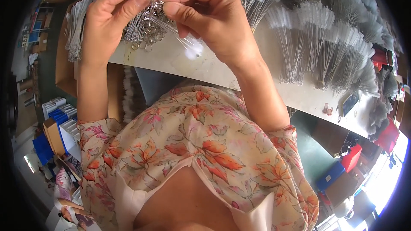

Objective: Sorting and assembling small white cleaning brushes onto metal rings and placing them into cardboard boxes.

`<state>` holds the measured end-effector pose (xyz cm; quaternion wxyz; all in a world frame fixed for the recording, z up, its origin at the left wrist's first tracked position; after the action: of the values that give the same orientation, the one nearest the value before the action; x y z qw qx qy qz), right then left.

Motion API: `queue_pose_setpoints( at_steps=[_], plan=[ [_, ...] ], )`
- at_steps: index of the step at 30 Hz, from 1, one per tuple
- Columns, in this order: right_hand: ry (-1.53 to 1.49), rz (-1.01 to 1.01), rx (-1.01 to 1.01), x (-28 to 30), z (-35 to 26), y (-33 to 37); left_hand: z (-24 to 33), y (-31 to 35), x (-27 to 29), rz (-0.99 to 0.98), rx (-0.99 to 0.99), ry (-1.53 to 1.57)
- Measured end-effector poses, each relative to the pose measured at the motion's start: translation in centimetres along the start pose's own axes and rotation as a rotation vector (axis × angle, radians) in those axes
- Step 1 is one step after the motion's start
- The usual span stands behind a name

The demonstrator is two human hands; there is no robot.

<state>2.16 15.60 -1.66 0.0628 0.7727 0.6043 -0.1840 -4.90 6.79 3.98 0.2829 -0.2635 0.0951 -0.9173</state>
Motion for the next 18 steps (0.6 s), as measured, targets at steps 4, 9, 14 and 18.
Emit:
queue_pose_setpoints(
  at_steps=[4, 9, 14, 18],
  plan=[
    [0.037, 0.023, 0.034, -0.1, 0.3, -0.3, -4.3, 0.5, 0.8, 0.167, 0.176, 0.482],
    [0.141, 0.095, 0.138, 0.4, 0.5, -0.8, -6.0, 0.3, 0.2, 0.23, 0.216, 0.738],
    [0.309, 0.148, 0.194, 0.6, 0.9, -1.3, -7.5, 0.4, -0.3, 0.278, 0.311, 0.799],
    [0.321, 0.163, 0.245, 0.4, -0.5, -1.4, -7.5, 0.3, -0.3, 0.294, 0.336, 0.79]
  ],
)
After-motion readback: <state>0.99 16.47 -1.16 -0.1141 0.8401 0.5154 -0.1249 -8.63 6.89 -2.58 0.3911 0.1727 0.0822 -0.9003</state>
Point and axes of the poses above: each hand's wrist, its own y-axis away from the middle knuckle, its own x-axis out of the back of the hand, z = x × y, the point moved 10 cm from there along -y, towards the middle knuckle
